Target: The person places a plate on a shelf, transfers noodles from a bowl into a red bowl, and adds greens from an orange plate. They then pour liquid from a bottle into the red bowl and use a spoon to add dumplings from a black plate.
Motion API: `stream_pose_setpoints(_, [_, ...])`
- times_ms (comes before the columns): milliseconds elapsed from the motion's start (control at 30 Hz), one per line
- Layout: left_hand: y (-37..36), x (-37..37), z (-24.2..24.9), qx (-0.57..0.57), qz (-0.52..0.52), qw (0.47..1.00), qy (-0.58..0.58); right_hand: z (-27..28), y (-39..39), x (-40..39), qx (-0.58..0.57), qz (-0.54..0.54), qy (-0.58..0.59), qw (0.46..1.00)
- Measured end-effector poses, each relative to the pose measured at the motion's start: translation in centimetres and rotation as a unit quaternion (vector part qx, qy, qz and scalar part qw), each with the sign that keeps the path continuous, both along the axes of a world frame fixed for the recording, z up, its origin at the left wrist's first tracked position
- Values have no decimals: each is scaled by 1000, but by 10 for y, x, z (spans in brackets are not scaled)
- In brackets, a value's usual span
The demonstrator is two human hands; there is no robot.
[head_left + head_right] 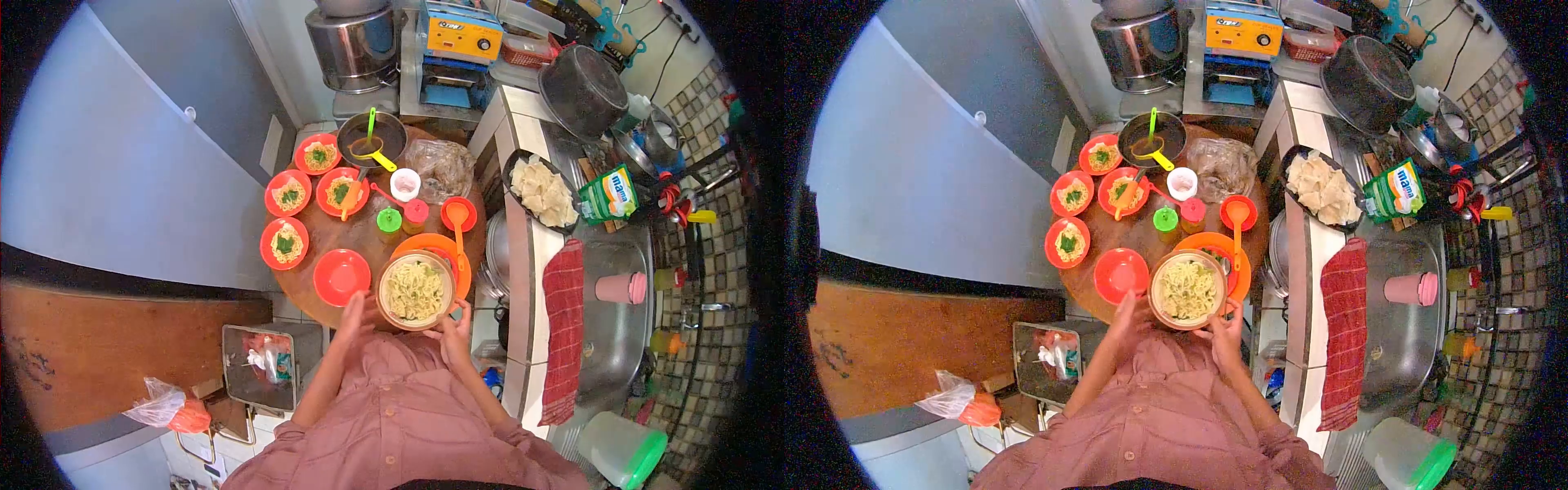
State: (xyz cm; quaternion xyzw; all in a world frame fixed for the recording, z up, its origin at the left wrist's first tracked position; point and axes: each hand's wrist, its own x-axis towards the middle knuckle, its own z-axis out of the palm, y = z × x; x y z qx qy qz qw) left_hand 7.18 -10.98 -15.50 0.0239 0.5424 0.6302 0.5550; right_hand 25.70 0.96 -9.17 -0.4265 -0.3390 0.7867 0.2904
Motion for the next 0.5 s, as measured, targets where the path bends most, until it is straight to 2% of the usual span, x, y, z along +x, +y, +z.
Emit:
stream_pose_setpoints(67, [-14, -9, -17, -121, 67, 988, -68, -4, 1, 3, 3, -27, 10, 1000])
stream_pose_setpoints(200, [-33, -17, -43, -176, 135, 959, -177, -12, 3, 3, -12, -70, 28, 997])
stream_pose_setpoints(333, [-37, -22, -79, -174, 189, 951, -173, -10, 1, 2, -14, -80, 18, 997])
stream_pose_setpoints(400, [-40, -25, -89, -179, 217, 951, -125, -4, 0, 1, -21, -76, 4, 997])
stream_pose_setpoints(500, [-49, -31, -102, -196, 197, 955, -106, 1, -1, -2, -16, -65, -16, 998])
